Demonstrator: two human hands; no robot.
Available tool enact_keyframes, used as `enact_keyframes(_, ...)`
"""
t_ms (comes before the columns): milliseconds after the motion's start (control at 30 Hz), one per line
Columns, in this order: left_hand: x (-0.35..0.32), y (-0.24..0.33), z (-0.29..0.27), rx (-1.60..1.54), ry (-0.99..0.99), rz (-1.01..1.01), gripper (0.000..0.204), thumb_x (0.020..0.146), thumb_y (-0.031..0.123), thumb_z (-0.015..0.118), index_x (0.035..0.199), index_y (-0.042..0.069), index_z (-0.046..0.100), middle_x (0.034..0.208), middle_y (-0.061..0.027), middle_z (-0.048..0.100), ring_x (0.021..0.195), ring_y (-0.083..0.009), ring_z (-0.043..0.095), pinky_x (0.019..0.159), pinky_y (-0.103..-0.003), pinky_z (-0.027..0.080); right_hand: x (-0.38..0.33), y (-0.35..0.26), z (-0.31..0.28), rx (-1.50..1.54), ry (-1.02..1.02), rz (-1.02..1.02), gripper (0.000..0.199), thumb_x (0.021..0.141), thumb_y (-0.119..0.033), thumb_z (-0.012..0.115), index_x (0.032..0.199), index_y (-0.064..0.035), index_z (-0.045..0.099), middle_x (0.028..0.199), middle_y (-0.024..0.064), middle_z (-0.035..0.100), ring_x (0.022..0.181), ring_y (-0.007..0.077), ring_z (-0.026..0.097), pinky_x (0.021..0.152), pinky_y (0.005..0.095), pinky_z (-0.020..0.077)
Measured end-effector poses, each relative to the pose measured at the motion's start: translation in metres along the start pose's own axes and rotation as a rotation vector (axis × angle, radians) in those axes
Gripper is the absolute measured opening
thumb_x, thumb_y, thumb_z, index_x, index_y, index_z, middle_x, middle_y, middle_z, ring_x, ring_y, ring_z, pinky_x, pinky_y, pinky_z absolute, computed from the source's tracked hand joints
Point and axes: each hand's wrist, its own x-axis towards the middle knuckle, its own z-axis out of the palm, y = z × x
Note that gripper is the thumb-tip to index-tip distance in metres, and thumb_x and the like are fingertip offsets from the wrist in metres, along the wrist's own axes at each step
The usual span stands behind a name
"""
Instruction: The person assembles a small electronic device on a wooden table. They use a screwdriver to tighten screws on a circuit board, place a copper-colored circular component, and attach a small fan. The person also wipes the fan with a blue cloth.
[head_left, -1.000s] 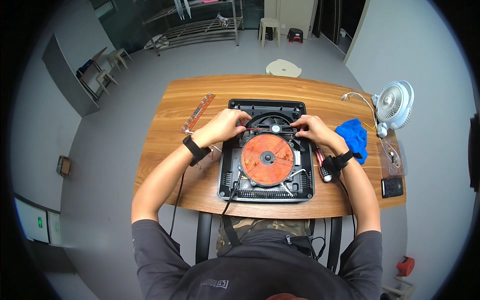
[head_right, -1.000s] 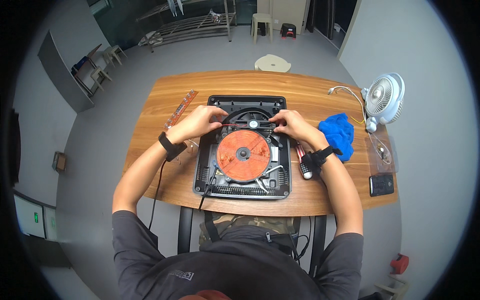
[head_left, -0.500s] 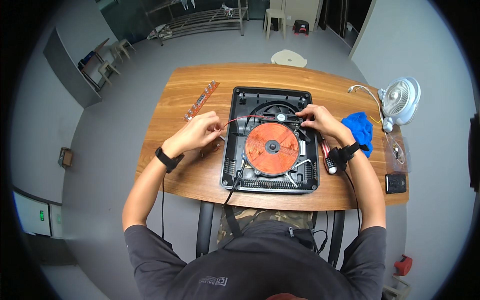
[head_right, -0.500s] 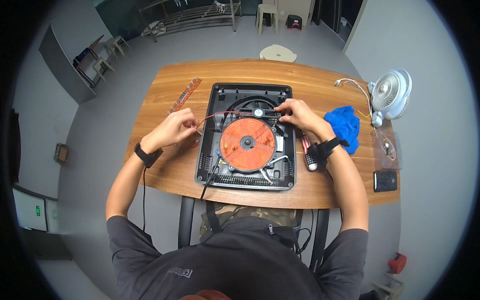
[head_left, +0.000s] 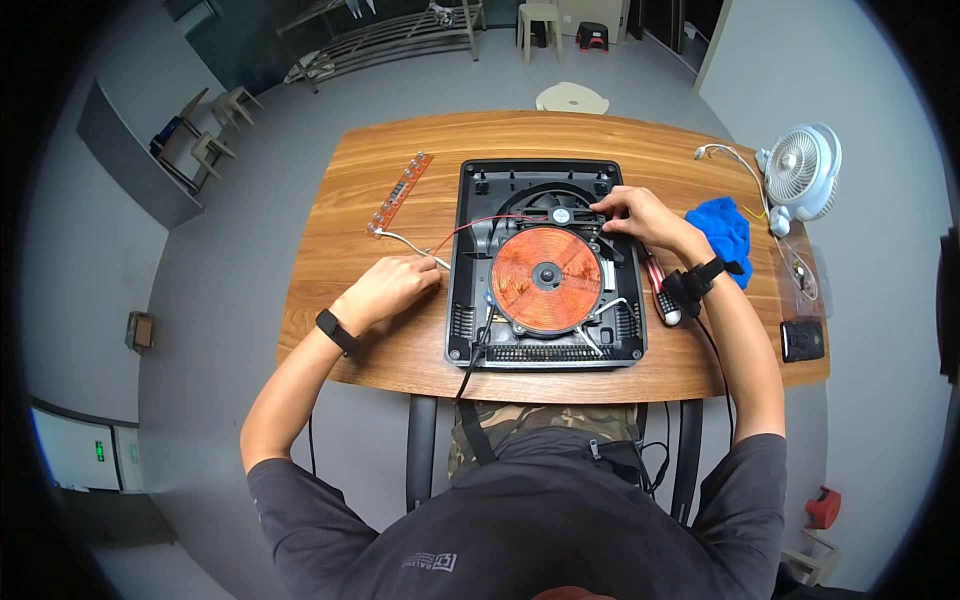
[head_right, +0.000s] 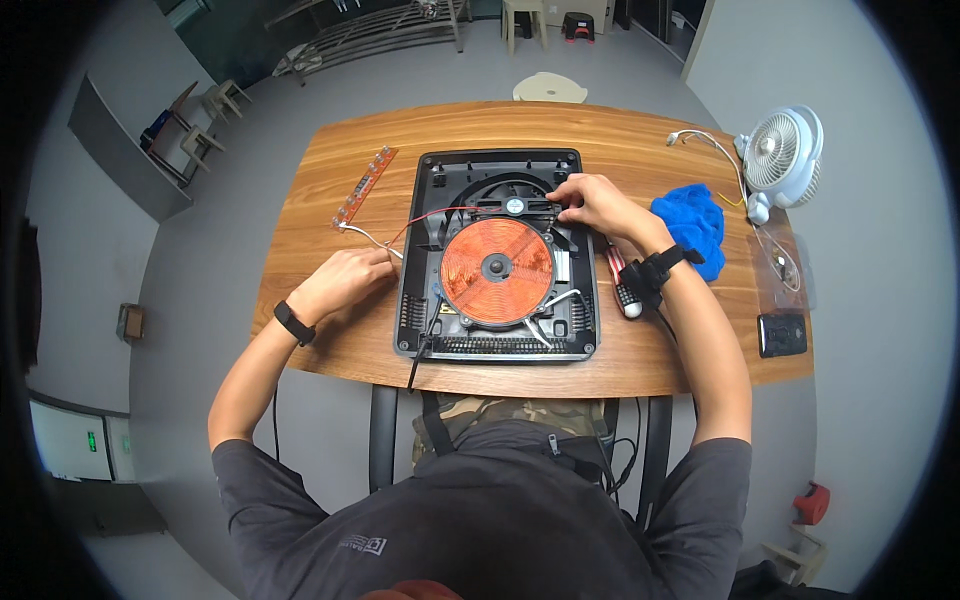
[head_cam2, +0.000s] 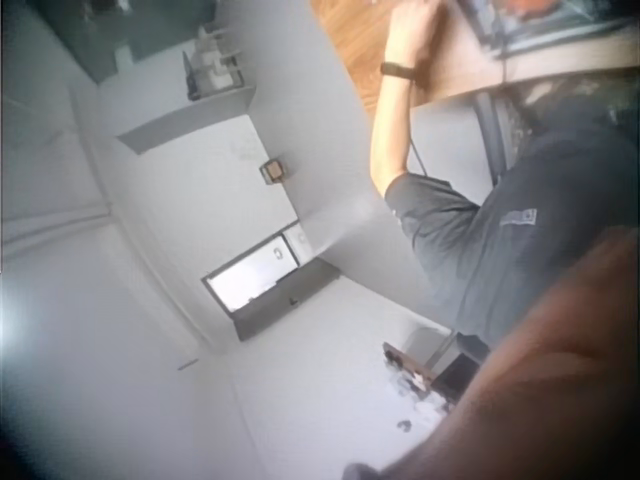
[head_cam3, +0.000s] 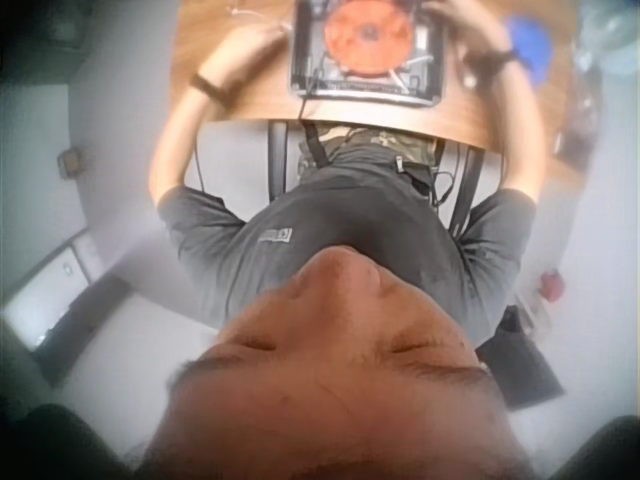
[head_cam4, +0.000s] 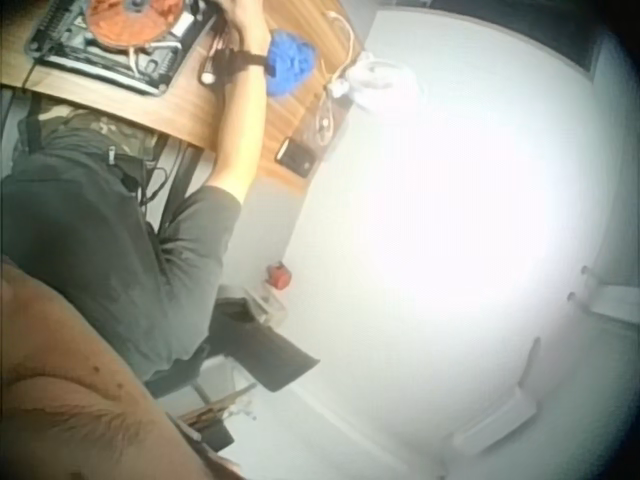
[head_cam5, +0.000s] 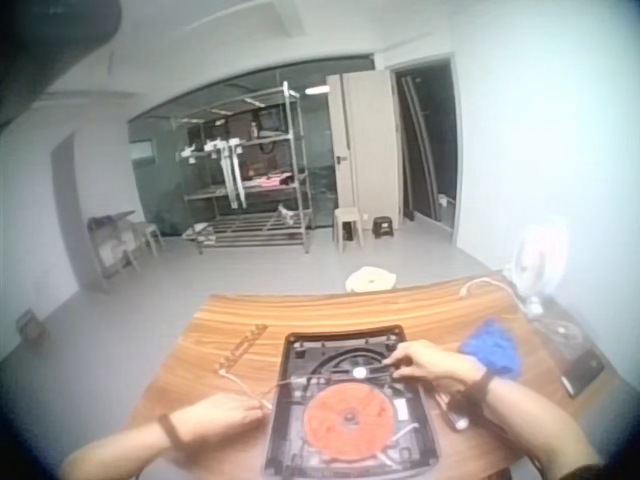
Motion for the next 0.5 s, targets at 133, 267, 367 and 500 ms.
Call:
enact_keyframes(133, 0.003, -0.003, -0.008, 0.022, -0.025, 0.025, 0.011, 0.086, 0.004, 0.072, 0.095, 0.002, 0.066, 0.098, -0.0106, 0.067, 0.092, -0.0308, 0.068, 0.079, -0.041, 0.057, -0.002, 0.007, 0.003, 0.009, 0.03, -0.015, 0.04, 0.081, -0.008, 0.082, 0.121, -0.006, 0.075, 0.098, 0.0142, 0.07, 0.092, 0.0285, 0.07, 0.082, 0.0396, 0.0546)
enact_keyframes(267, 0.01, 0.009, -0.037, -0.417, 0.136, -0.139, 0.006, 0.094, 0.006, 0.068, 0.093, -0.001, 0.068, 0.089, -0.0099, 0.069, 0.081, -0.0239, 0.068, 0.075, -0.036, 0.057, -0.001, 0.001, 0.002, 0.025, 0.023, -0.007, 0.04, 0.081, -0.008, 0.083, 0.12, -0.0057, 0.075, 0.098, 0.0143, 0.07, 0.092, 0.0288, 0.069, 0.082, 0.0395, 0.0544)
enact_keyframes(367, 0.012, 0.015, -0.036, -0.892, 0.181, -0.396, 0.008, 0.098, 0.007, 0.069, 0.097, -0.001, 0.068, 0.089, -0.0044, 0.069, 0.077, -0.0114, 0.064, 0.071, -0.029, 0.054, -0.001, 0.003, 0.003, 0.039, 0.029, -0.02, 0.039, 0.081, -0.008, 0.083, 0.119, -0.0058, 0.076, 0.098, 0.0141, 0.07, 0.091, 0.0287, 0.069, 0.082, 0.0392, 0.0543)
enact_keyframes(500, 0.026, 0.03, -0.024, -1.014, 0.035, -0.408, 0.01, 0.102, 0.01, 0.065, 0.104, 0.0, 0.065, 0.091, -0.001, 0.068, 0.081, -0.0072, 0.064, 0.074, -0.025, 0.054, -0.001, 0.009, 0.005, 0.043, 0.051, -0.041, 0.04, 0.081, -0.008, 0.083, 0.12, -0.0058, 0.076, 0.098, 0.0137, 0.07, 0.09, 0.0282, 0.068, 0.081, 0.039, 0.0543)
